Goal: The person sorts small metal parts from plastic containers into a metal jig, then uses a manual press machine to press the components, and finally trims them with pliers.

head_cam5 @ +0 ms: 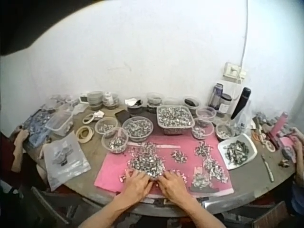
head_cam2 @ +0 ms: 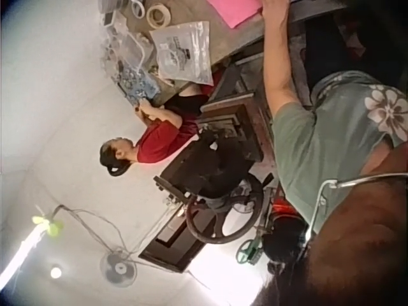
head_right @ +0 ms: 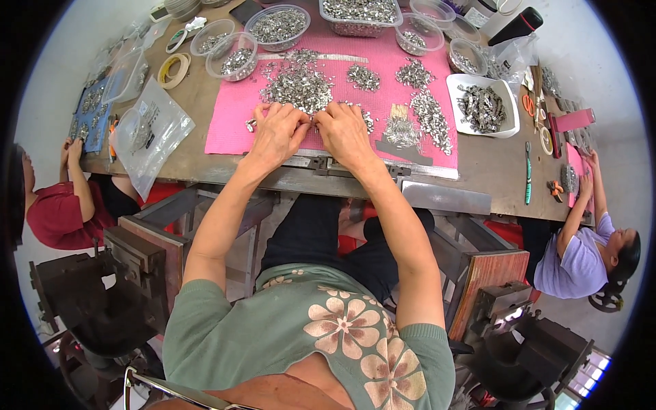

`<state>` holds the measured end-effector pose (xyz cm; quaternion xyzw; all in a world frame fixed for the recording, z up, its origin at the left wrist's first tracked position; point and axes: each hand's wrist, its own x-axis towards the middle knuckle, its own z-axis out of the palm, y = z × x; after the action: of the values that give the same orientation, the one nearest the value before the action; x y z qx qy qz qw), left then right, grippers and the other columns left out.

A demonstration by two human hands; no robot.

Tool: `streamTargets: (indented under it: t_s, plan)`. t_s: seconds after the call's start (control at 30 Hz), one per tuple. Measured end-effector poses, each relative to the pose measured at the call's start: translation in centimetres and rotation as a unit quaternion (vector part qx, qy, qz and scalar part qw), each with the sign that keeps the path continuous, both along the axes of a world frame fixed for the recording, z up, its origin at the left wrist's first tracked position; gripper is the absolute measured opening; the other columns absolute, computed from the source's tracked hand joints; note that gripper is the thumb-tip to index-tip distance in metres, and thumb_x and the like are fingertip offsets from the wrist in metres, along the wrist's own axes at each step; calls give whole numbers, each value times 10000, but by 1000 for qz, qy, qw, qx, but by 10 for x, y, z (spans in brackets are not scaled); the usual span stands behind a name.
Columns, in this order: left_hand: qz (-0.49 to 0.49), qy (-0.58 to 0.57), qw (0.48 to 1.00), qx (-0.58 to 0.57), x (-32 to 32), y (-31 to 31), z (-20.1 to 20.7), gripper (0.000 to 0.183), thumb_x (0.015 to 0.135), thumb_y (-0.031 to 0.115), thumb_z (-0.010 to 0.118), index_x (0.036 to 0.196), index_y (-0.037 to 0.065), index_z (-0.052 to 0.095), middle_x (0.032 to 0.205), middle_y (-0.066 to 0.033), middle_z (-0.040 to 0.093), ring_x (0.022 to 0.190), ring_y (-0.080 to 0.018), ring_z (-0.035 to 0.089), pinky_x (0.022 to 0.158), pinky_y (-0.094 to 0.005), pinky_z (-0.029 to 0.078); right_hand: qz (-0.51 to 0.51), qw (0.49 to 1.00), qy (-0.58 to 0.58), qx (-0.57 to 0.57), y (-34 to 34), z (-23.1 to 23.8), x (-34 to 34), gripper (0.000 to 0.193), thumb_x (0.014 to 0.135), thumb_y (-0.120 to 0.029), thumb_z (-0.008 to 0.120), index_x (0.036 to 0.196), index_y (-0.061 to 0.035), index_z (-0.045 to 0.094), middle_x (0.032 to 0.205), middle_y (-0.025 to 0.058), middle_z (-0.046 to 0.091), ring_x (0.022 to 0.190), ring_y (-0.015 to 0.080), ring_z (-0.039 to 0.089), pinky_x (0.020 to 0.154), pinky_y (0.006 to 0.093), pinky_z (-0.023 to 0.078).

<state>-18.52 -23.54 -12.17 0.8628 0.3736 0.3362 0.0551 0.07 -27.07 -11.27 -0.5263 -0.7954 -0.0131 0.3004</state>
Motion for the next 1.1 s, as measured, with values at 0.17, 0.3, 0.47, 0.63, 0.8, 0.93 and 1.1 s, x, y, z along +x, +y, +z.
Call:
streamTargets:
  t_s: [0.17, 0.3, 0.47, 0.63, 0.8, 0.93, 1.1]
  plan:
    - [-16, 3, 1000, -8, -3, -1, 4, 92, 864, 148, 731, 946, 127, 696, 896, -18, 597, 946, -225, 572, 985, -516, 322, 23, 1000, 20, 5, -1, 2, 4, 107, 846, -86, 710, 952, -95, 700, 864, 79, 586, 874, 269, 599, 760, 405, 423]
    - [-12, 1, 999, -33, -3, -2, 4, 81, 860, 146, 723, 933, 125, 694, 911, -23, 596, 966, -233, 569, 982, -533, 323, 35, 999, -22, 6, 1, 3, 5, 76, 859, -80, 676, 925, -105, 703, 874, 64, 608, 867, 257, 604, 786, 398, 433]
    - [-14, -3, 1000, 3, 1, 1, -3, 82, 863, 131, 709, 938, 115, 680, 910, -29, 599, 963, -235, 570, 979, -525, 320, 51, 999, -1, 11, 2, 10, 10, 104, 849, -83, 679, 945, -103, 714, 865, 55, 598, 860, 248, 589, 786, 392, 431]
    - [-3, -15, 1000, 3, -5, -5, 5, 87, 890, 111, 698, 961, 100, 649, 891, -19, 604, 912, -222, 572, 984, -476, 321, 60, 998, -12, 5, 0, 5, 10, 133, 820, -76, 723, 950, -106, 713, 891, 54, 599, 879, 250, 598, 777, 386, 421]
    - [22, -45, 998, -34, -12, -22, 11, 55, 905, 89, 666, 952, 94, 639, 884, -20, 597, 893, -222, 565, 950, -449, 320, 66, 998, -19, 7, 1, 3, 11, 130, 829, -75, 723, 956, -103, 730, 901, 50, 610, 879, 244, 603, 784, 384, 427]
    - [26, -44, 998, -37, -13, -30, 9, 57, 908, 86, 658, 962, 93, 641, 884, -20, 597, 895, -220, 564, 934, -440, 318, 55, 998, -29, 7, 4, 3, 13, 134, 832, -74, 721, 963, -102, 735, 915, 54, 618, 881, 245, 603, 783, 387, 433]
    - [22, -56, 997, -51, -13, -35, 6, 72, 906, 82, 661, 975, 89, 641, 895, -24, 606, 904, -220, 569, 943, -440, 317, 63, 998, 7, 2, 2, 8, 12, 103, 839, -77, 714, 939, -100, 728, 910, 62, 611, 881, 250, 604, 781, 391, 437]
